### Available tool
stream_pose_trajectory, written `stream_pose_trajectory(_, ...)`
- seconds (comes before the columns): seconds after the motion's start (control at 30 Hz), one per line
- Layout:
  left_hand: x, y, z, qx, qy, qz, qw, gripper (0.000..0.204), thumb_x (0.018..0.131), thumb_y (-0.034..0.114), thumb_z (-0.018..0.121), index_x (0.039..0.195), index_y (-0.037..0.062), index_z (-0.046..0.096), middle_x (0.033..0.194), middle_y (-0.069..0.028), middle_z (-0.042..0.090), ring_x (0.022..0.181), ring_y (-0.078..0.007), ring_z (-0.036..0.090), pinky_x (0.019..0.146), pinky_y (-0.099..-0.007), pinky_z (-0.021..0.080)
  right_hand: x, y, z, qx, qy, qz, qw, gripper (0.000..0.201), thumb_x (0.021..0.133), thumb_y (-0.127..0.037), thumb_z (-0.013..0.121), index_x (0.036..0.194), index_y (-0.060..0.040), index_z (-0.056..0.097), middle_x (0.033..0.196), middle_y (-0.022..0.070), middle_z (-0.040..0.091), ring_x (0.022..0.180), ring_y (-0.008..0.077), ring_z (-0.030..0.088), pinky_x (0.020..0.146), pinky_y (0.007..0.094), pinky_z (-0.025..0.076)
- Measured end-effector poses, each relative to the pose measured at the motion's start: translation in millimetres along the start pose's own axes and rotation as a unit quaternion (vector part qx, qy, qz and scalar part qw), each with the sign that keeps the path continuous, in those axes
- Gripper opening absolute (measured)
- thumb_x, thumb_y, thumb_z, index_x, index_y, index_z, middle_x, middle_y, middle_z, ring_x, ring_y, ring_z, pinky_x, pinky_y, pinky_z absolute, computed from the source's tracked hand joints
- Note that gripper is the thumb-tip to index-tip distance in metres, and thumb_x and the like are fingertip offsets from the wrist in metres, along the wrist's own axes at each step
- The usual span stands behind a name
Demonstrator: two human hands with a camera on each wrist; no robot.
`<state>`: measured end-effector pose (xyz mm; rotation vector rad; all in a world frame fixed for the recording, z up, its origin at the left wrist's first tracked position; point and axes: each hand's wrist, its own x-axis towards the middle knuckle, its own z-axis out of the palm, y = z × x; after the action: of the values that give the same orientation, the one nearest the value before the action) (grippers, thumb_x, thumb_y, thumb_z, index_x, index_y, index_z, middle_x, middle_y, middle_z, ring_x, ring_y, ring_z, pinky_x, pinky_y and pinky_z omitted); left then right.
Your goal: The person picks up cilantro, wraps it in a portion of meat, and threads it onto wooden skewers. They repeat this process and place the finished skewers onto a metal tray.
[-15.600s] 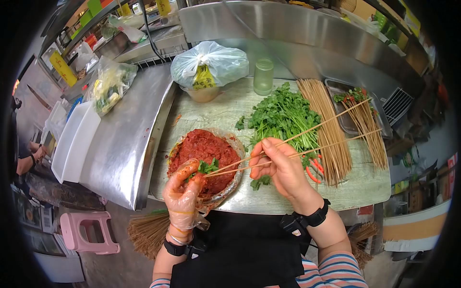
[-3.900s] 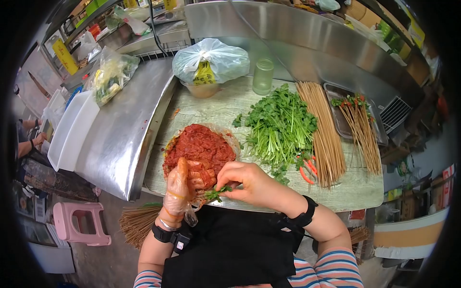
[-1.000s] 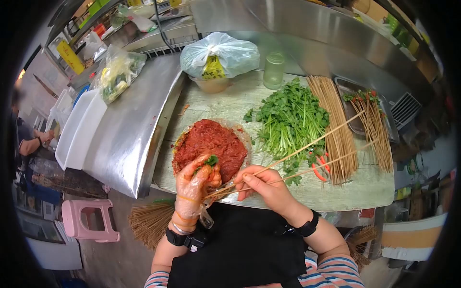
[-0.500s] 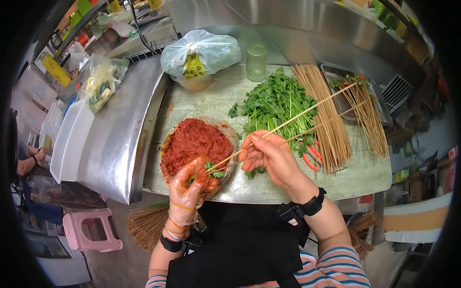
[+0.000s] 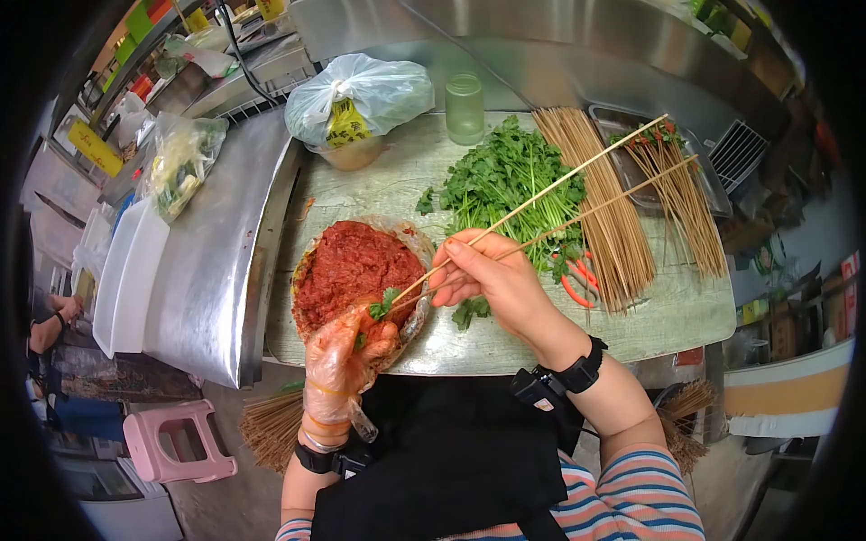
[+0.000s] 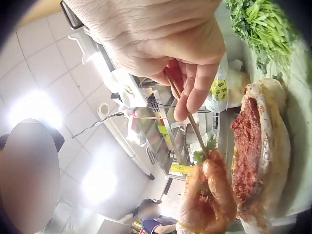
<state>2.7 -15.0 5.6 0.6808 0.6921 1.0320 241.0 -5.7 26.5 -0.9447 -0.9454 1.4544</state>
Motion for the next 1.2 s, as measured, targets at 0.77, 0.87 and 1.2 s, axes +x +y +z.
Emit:
stream_pose_trajectory(0.77, 7, -3, -13, -0.114, 0.068, 0.077, 0.988, 0.031, 0.094, 0.008, 0.055, 0.124, -0.0025, 0.053, 0.118, -0.0119, 0.057, 0.11, -0.0252, 0.059, 0.096, -0.0382, 0.052, -35, 17, 42, -0.264, -0.073, -0.315, 0.909, 0.014, 0.093, -0.004, 0.052, 0.095, 0.0041, 0.063, 0.091, 0.0158, 0.064, 0.074, 0.0202, 0.068, 0.066, 0.0283, 0.054)
stream_pose_trajectory(0.87, 7, -7, -17, -0.126, 0.078, 0.074, 0.986, 0.03, 0.094, 0.01, 0.056, 0.123, -0.0004, 0.054, 0.117, -0.0095, 0.058, 0.108, -0.0234, 0.059, 0.097, -0.039, 0.051, -33, 24, 42, -0.28, -0.086, -0.36, 0.886, 0.014, 0.091, -0.004, 0.052, 0.096, 0.0022, 0.063, 0.092, 0.0173, 0.065, 0.075, 0.0233, 0.068, 0.067, 0.0305, 0.055)
stream_pose_trajectory(1.2, 16, -12, -18, -0.104, 0.108, 0.084, 0.985, 0.031, 0.096, 0.013, 0.055, 0.125, 0.0024, 0.054, 0.114, -0.0078, 0.059, 0.104, -0.0207, 0.059, 0.093, -0.0378, 0.052, -25, 29, 51, -0.398, -0.098, -0.449, 0.794, 0.029, 0.075, 0.002, 0.067, 0.103, -0.0023, 0.062, 0.096, 0.0148, 0.065, 0.075, 0.0287, 0.066, 0.062, 0.0331, 0.055)
